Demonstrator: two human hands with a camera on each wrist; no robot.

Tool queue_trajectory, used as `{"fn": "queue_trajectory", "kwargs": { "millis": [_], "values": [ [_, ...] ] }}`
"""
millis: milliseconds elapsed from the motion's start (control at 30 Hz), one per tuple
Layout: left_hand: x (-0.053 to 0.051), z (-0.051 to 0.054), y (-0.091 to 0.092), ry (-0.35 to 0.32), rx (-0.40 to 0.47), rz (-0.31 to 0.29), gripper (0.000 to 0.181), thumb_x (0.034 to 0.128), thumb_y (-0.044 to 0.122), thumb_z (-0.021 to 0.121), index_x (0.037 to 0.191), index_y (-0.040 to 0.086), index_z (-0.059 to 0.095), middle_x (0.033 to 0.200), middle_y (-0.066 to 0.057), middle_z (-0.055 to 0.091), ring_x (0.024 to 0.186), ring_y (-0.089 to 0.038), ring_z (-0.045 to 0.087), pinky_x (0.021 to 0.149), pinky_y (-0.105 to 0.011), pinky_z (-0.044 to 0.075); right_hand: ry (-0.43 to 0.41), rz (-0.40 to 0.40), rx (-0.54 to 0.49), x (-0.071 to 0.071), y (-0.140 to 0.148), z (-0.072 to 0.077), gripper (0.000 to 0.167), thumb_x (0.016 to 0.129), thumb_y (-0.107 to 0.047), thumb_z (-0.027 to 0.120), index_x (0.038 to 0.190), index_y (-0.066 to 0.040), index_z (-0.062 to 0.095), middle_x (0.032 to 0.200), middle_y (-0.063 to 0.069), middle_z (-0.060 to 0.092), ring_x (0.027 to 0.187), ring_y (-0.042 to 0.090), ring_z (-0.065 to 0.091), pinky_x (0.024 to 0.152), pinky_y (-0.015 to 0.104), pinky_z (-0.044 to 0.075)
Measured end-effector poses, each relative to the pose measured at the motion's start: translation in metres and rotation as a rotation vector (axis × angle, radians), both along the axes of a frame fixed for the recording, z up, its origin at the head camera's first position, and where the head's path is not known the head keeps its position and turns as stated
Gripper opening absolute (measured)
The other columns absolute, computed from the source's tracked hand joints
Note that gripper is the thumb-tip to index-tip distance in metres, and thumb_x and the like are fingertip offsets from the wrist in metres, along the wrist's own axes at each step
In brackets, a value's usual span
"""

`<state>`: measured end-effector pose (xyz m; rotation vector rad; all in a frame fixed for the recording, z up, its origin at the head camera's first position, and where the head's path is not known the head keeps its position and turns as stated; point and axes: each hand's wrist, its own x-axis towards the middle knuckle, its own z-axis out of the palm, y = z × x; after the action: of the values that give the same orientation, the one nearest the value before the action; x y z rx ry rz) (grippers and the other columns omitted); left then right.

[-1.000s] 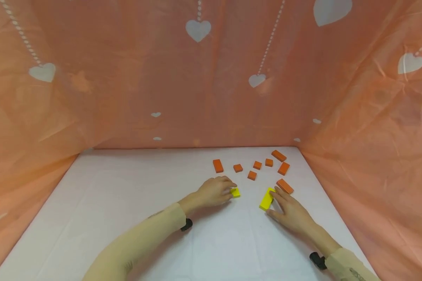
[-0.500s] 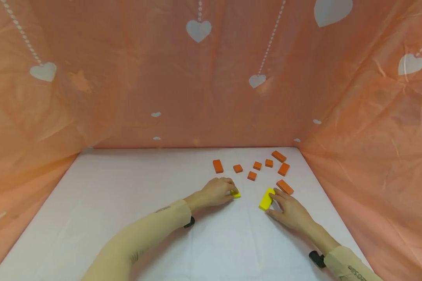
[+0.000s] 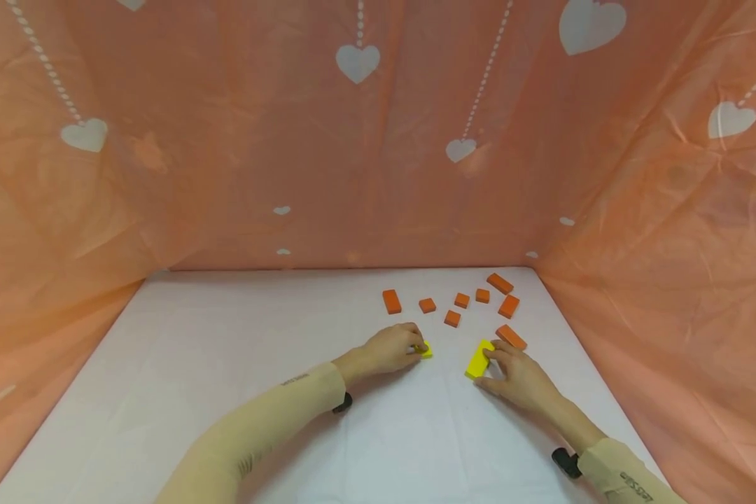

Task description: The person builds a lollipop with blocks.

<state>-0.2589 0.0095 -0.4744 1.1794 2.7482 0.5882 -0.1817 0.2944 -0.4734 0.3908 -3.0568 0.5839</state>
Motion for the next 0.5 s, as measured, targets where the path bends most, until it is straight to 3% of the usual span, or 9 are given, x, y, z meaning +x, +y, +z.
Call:
{"fn": "queue_trajectory", "kwargs": {
  "millis": [267,500],
  "values": [
    [0.0,0.0,-0.005,-0.024,0.062,0.009,0.022,0.0972,0.014,0.074,0.118,0.011,0.08,0.119,-0.002,0.071,0.109,-0.016,0.067,0.096,-0.027,0.055,0.047,0.01,-0.099,-0.005,0.001,-0.001,0.062,0.081,-0.028,0.09,0.127,0.008,0.069,0.141,0.033,0.058,0.129,0.056,0.054,0.103,0.067,0.047],
    [-0.001,0.004,-0.024,-0.049,0.169,0.028,0.022,0.0969,0.014,0.074,0.118,0.011,0.08,0.117,-0.002,0.071,0.11,-0.018,0.066,0.1,-0.031,0.054,0.083,0.019,-0.162,-0.007,-0.003,0.002,0.065,0.08,-0.03,0.091,0.128,0.008,0.069,0.142,0.031,0.058,0.132,0.055,0.052,0.104,0.068,0.046]
  ]
}}
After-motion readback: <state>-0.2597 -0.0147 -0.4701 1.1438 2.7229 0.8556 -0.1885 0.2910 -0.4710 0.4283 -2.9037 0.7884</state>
